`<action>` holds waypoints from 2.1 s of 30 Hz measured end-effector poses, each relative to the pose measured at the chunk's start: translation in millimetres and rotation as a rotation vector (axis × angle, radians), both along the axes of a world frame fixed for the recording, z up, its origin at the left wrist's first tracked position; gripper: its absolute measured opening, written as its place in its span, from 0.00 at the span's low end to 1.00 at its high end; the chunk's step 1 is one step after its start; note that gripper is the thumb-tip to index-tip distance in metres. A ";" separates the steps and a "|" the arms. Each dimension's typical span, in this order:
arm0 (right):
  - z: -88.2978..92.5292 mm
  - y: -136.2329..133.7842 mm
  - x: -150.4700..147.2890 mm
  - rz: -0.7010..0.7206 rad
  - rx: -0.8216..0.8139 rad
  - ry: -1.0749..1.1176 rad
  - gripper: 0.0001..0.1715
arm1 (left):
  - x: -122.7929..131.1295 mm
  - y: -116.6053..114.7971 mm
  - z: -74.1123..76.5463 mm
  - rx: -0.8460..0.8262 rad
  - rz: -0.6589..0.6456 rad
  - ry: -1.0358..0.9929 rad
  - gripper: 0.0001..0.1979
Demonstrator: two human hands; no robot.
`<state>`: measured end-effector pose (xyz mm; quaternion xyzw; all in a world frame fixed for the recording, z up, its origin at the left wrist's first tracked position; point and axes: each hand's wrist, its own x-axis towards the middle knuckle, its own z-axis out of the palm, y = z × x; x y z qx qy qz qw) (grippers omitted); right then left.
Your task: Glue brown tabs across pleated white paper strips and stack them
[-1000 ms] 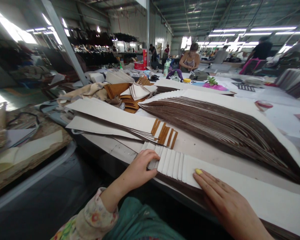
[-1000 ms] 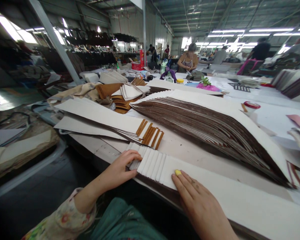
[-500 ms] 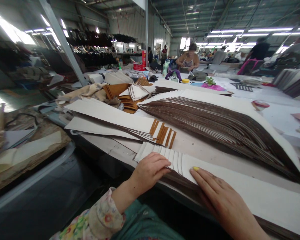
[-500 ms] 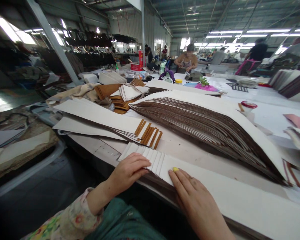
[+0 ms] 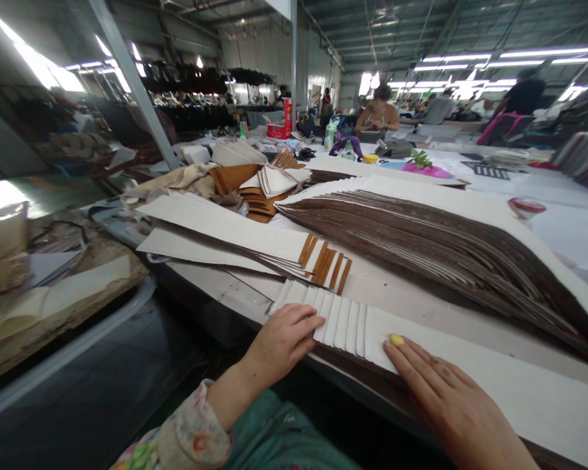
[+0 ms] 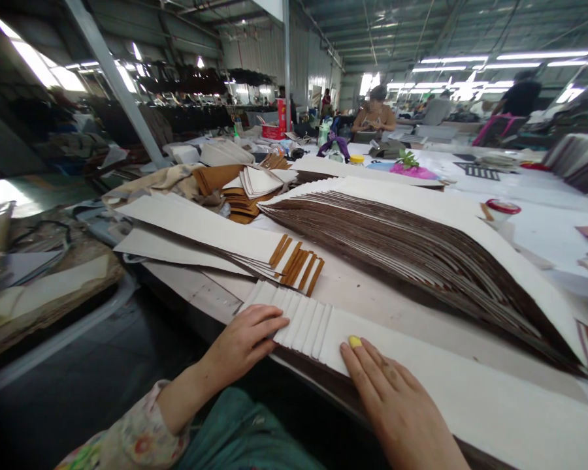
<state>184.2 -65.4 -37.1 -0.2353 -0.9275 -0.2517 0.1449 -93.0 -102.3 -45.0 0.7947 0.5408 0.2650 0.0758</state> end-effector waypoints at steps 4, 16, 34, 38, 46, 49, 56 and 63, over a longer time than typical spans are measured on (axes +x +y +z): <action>-0.6 -0.6 2.4 -0.014 0.013 -0.015 0.27 | -0.8 0.2 -1.1 0.012 -0.010 0.023 0.16; 1.6 -0.5 -4.8 -0.008 0.002 -0.004 0.27 | -8.1 2.5 2.8 -0.027 -0.064 0.013 0.18; -0.4 2.8 1.1 0.012 -0.076 0.015 0.24 | -13.3 -5.8 13.5 -0.079 0.093 -0.043 0.10; 0.5 2.8 0.6 0.020 -0.090 0.033 0.24 | -9.9 -6.3 10.5 -0.046 0.135 -0.063 0.05; 7.1 1.0 -4.6 0.025 -0.106 0.086 0.21 | 11.1 -0.2 4.5 0.212 -0.079 0.031 0.14; 6.4 0.3 -7.6 0.007 -0.109 0.097 0.21 | 15.9 4.4 6.0 0.218 -0.126 -0.016 0.11; -3.5 0.6 -3.6 -0.014 -0.067 0.065 0.22 | 12.3 5.7 4.1 0.206 -0.118 -0.052 0.10; -4.2 0.4 1.0 0.009 -0.007 0.016 0.25 | 6.3 -4.6 -5.7 0.217 -0.029 -0.059 0.10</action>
